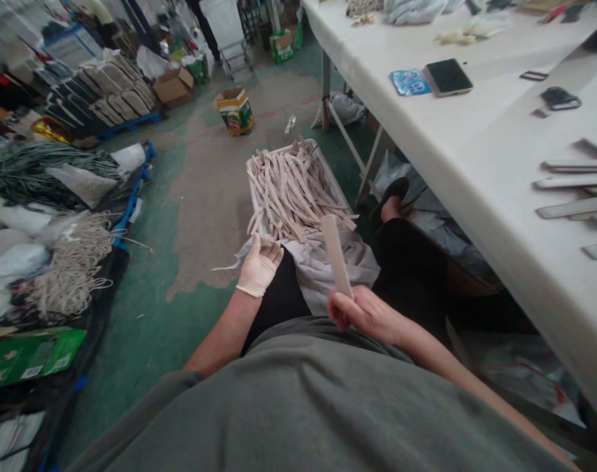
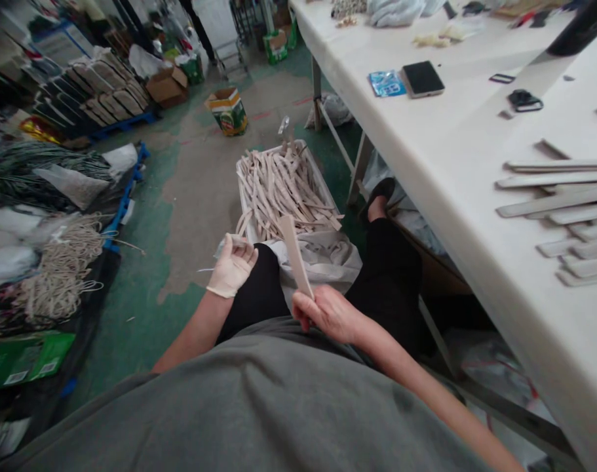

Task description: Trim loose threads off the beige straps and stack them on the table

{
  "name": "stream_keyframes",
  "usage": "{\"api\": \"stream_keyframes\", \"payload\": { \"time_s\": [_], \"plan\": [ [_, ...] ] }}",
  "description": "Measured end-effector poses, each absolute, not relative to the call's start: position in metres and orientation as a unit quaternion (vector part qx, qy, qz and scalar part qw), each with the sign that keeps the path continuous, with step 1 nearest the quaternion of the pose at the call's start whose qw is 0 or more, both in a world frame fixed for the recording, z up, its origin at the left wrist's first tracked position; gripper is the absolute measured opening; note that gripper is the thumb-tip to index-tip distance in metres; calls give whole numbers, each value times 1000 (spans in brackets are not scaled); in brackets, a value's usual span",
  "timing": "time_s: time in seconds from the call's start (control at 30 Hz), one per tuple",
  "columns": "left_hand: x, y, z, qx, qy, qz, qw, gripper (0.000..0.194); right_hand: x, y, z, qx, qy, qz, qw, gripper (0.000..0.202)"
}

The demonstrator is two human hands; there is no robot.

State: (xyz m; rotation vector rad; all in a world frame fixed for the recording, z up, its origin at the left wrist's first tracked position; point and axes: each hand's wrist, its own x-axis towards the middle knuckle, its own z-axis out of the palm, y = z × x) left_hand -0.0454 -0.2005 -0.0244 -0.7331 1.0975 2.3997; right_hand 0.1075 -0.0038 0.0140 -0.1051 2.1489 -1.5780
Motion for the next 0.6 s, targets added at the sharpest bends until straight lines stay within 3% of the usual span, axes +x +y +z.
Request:
{"api": "stream_keyframes", "payload": {
  "time_s": [0.07,0.17,0.6],
  "plan": [
    [-37,-193,-30,-259,397,850,230,29,104,-14,19,-70,819,-491,288,51],
    [-31,-190,-27,-253,395,841,272,26,97,-25,18,-100,859,-413,286,50],
    [-31,-193,-16,-275,355,841,302,34,81,-31,-3,-105,842,-422,320,55]
  ]
}}
